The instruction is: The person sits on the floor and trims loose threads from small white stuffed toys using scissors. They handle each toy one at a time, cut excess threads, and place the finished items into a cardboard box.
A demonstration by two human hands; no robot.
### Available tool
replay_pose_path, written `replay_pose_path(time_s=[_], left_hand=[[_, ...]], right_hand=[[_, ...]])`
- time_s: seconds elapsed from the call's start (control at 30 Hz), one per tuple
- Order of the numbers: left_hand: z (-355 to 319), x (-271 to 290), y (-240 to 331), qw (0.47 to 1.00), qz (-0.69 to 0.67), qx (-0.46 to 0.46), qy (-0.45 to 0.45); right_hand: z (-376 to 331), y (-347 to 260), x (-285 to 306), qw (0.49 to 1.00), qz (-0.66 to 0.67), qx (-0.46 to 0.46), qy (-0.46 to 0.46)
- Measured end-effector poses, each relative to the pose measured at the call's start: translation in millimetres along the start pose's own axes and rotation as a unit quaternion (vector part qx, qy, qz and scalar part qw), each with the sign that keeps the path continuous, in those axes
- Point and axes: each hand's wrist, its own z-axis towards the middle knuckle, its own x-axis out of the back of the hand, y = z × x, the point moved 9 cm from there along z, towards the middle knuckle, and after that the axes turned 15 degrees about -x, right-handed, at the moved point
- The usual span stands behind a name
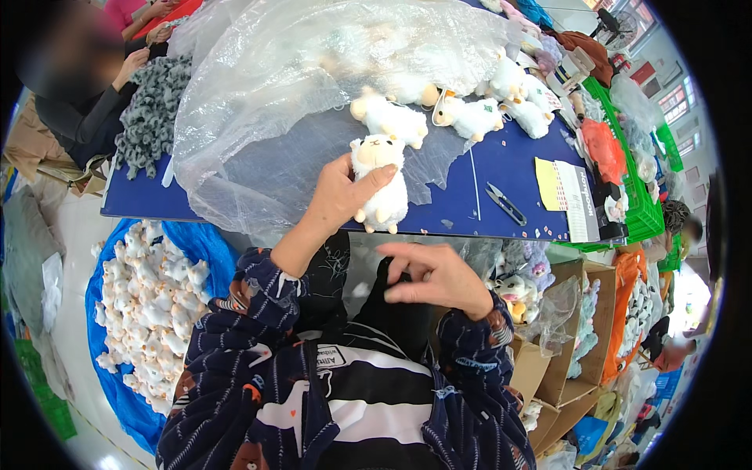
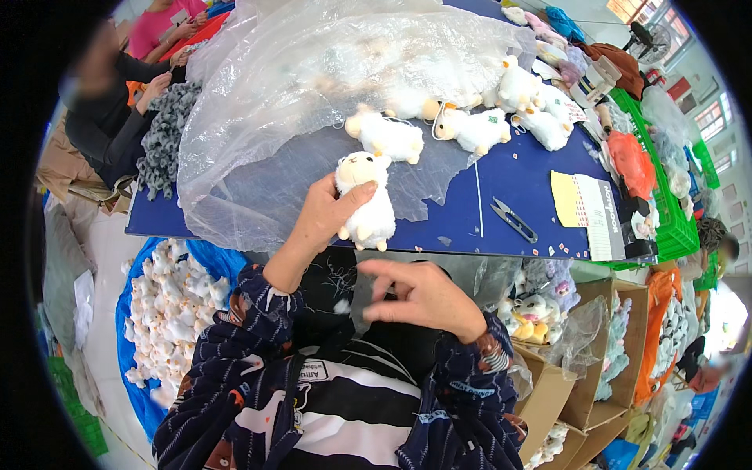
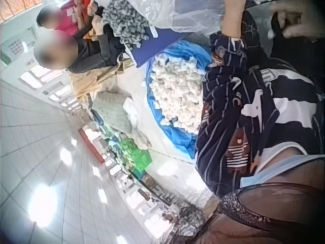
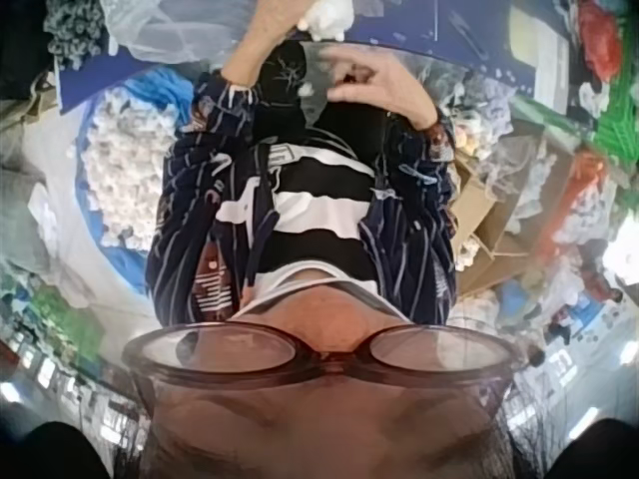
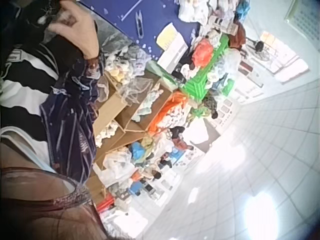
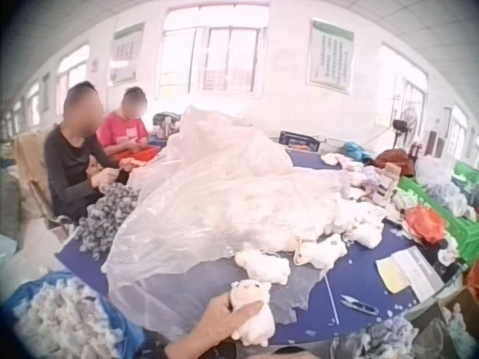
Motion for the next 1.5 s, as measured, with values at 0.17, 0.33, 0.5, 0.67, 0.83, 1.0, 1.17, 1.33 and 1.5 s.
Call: replay_pose_path(time_s=[0.17,0.33,0.5,0.67,0.83,1.0,1.17,1.33,1.5], left_hand=[[3,-7,5,1.000,0.025,-0.008,-0.009],[4,4,-6,0.996,0.081,0.034,-0.036],[-31,6,41,0.959,0.203,-0.193,-0.040],[-45,-15,66,0.883,0.311,-0.345,-0.067],[-39,-21,68,0.868,0.309,-0.382,-0.077],[-33,-19,61,0.904,0.260,-0.330,-0.077],[-29,-15,48,0.930,0.217,-0.287,-0.074],[-25,-14,29,0.969,0.146,-0.189,-0.061],[-28,-20,36,0.950,0.218,-0.202,-0.093]], right_hand=[[-10,-28,28,0.905,-0.165,0.178,0.350],[13,-17,19,0.871,-0.199,0.237,0.383],[21,-4,35,0.906,-0.092,0.192,0.366],[28,17,38,0.927,0.003,0.164,0.338],[22,-1,42,0.923,-0.058,0.140,0.354],[22,-4,45,0.922,-0.086,0.144,0.349],[29,21,48,0.951,0.084,0.095,0.283],[32,30,48,0.953,0.149,0.096,0.244],[31,38,53,0.965,0.137,0.059,0.217]])
